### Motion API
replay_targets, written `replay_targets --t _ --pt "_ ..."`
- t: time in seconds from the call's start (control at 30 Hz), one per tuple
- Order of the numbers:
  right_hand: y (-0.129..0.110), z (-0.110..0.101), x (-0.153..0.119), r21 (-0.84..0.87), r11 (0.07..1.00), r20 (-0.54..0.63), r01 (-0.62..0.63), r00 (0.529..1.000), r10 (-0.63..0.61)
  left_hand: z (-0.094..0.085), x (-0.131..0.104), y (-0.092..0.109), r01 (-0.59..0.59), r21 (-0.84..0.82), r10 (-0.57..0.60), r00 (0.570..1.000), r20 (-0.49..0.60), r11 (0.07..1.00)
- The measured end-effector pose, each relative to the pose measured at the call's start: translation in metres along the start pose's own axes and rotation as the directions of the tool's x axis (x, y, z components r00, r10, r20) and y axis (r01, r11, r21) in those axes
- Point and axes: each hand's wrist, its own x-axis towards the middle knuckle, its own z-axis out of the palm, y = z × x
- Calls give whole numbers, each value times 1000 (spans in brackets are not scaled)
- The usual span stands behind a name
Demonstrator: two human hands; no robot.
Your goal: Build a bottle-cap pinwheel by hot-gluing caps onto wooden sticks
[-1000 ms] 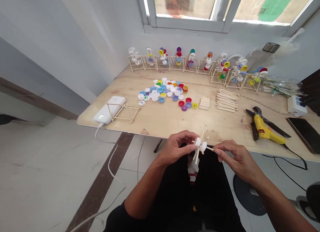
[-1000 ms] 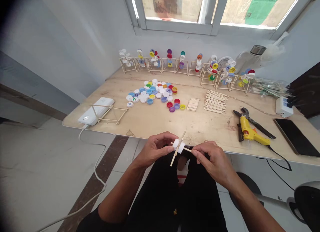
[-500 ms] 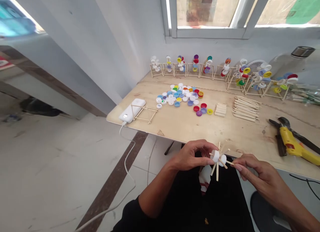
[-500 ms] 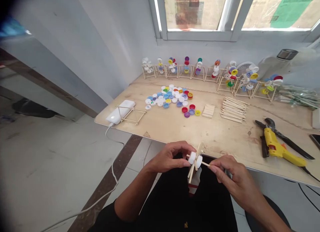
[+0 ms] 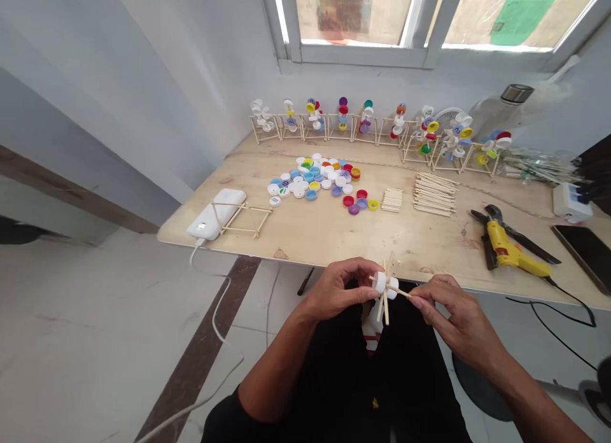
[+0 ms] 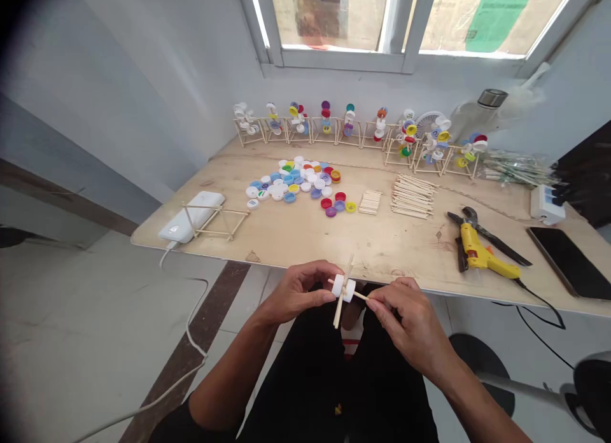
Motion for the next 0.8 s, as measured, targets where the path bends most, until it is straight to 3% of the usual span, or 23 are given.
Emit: replay_targets --t 0.47,0.67,0.8 --pt "3 2 6 42 999 61 -29 998 27 7 4 -3 67 -184 -65 998 21 981" --pt "0 1 10 71 994 55 -85 995 82 8 6 -12 130 -294 -154 986 -58 947" --pt "2 2 10 64 995 -41 -76 996 79 10 8 -15 142 -339 -192 974 -120 930"
